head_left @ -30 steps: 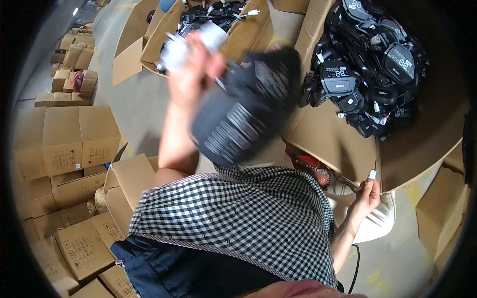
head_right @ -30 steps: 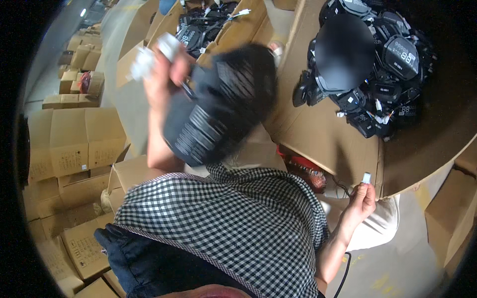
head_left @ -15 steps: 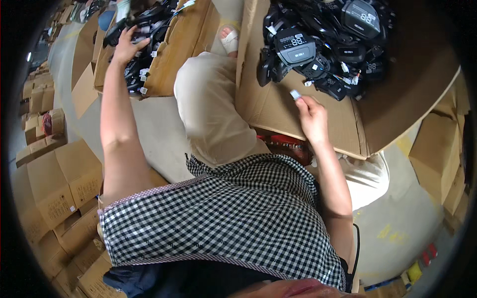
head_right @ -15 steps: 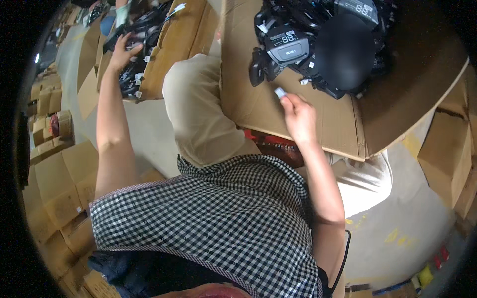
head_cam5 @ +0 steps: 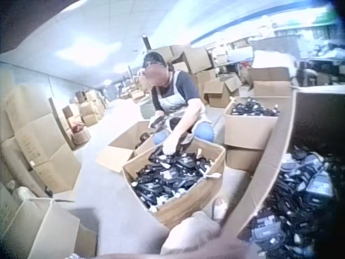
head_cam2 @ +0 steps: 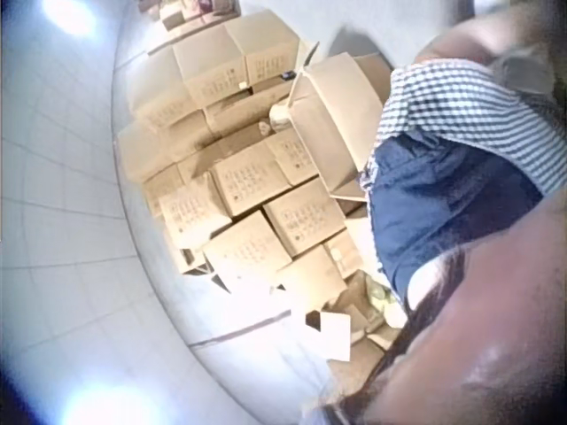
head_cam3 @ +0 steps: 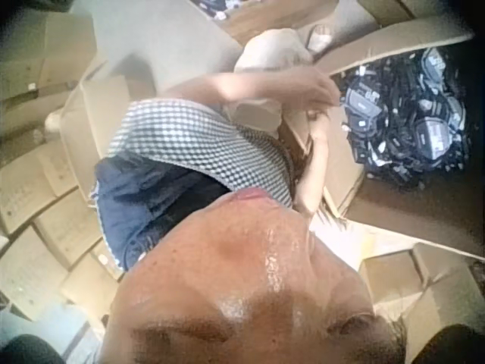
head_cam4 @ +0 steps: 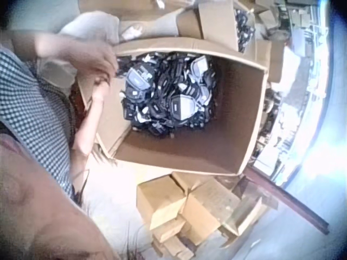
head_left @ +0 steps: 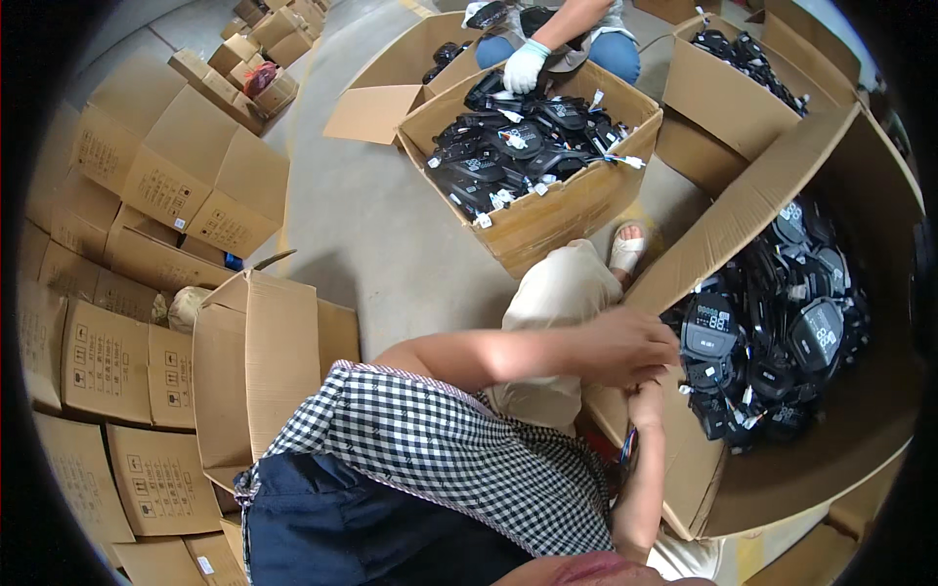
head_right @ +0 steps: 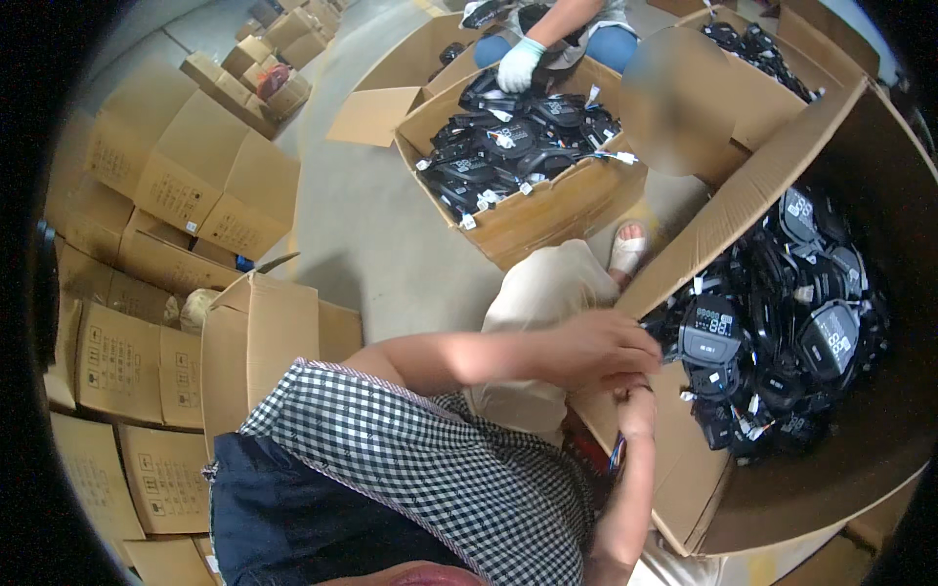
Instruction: The person tests digital displays by plugging each unit's connector into a power cable by hand, turning on the screen, unplugging it, and placing the display into a cardboard box.
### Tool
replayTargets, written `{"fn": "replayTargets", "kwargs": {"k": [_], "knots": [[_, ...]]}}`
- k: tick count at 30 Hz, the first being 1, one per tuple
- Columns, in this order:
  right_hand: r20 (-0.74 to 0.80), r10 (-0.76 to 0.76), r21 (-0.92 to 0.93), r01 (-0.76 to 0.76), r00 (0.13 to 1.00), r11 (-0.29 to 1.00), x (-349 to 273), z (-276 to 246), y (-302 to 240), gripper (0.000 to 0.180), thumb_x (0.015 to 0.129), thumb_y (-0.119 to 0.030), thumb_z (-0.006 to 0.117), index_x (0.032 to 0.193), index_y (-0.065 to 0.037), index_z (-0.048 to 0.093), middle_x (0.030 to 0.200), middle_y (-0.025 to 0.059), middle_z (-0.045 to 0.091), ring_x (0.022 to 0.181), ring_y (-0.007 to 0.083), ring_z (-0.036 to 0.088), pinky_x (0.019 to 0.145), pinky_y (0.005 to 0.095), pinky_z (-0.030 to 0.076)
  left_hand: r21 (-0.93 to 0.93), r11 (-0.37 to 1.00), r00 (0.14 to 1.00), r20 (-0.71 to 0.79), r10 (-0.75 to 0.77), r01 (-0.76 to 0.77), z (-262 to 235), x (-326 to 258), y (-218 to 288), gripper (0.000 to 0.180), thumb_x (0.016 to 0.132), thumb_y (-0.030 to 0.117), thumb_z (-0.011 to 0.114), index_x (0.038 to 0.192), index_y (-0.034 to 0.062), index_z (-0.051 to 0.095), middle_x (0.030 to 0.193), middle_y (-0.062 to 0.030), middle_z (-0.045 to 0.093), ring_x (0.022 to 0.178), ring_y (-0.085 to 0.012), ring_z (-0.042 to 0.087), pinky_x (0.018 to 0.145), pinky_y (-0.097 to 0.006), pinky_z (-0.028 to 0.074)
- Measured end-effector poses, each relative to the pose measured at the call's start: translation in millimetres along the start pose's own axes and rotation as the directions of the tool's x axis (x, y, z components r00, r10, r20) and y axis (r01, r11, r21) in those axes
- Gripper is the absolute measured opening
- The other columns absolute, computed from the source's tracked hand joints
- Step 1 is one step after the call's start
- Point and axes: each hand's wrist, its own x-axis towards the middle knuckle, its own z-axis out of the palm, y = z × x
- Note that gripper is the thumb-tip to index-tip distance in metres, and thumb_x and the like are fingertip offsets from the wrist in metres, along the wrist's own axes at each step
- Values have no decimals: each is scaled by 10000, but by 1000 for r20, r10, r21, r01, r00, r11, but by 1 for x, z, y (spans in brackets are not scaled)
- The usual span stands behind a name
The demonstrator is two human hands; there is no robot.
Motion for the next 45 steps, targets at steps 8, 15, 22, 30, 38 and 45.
{"fn": "replayTargets", "kwargs": {"k": [8,15,22,30,38,45], "knots": [[11,518,956,-160,855,244,-94,-40,-66,223,976,-192,483,979,-19,623,786,36,650,554,72,568,470,196,418,328,487,474,124,-872,809,127,27,-81,713,770,267,691,1339,4,350,1266,-208,506,1158,-332,529,936,-430,460],[-86,679,988,-25,729,152,-115,-52,-72,214,976,-182,485,969,-15,618,762,31,634,540,55,502,497,186,403,55,645,647,-78,-759,762,181,-26,-112,412,756,141,636,1139,33,525,1039,-205,598,977,-387,571,828,-443,475],[-72,586,959,-105,807,262,-109,-40,-77,223,980,-199,489,1018,-36,635,691,3,601,574,46,480,557,178,412,419,751,860,-249,-445,510,148,-15,-107,549,702,72,695,1201,12,473,1258,-201,425,1109,-426,462,899,-431,439],[-41,566,967,-109,823,229,-106,-37,-74,200,965,-182,517,1017,-30,638,810,37,627,667,68,517,627,203,431,67,628,631,-118,-766,775,140,-22,-122,524,784,95,648,1249,80,407,1093,-183,587,940,-359,611,805,-432,486],[-321,584,945,218,746,243,-93,-29,-65,178,887,-143,637,956,16,678,1458,179,320,1322,221,343,1013,304,346,14,931,911,203,-360,365,129,-47,12,423,797,117,615,1191,80,465,866,-122,610,769,-352,615,640,-450,489],[-77,689,996,23,721,87,-103,-34,-52,167,921,-151,598,976,-7,662,821,5,648,675,79,546,625,220,448,200,966,965,235,116,-165,116,-63,19,206,788,198,559,979,142,613,772,11,523,658,-144,584,546,-296,483]]}}
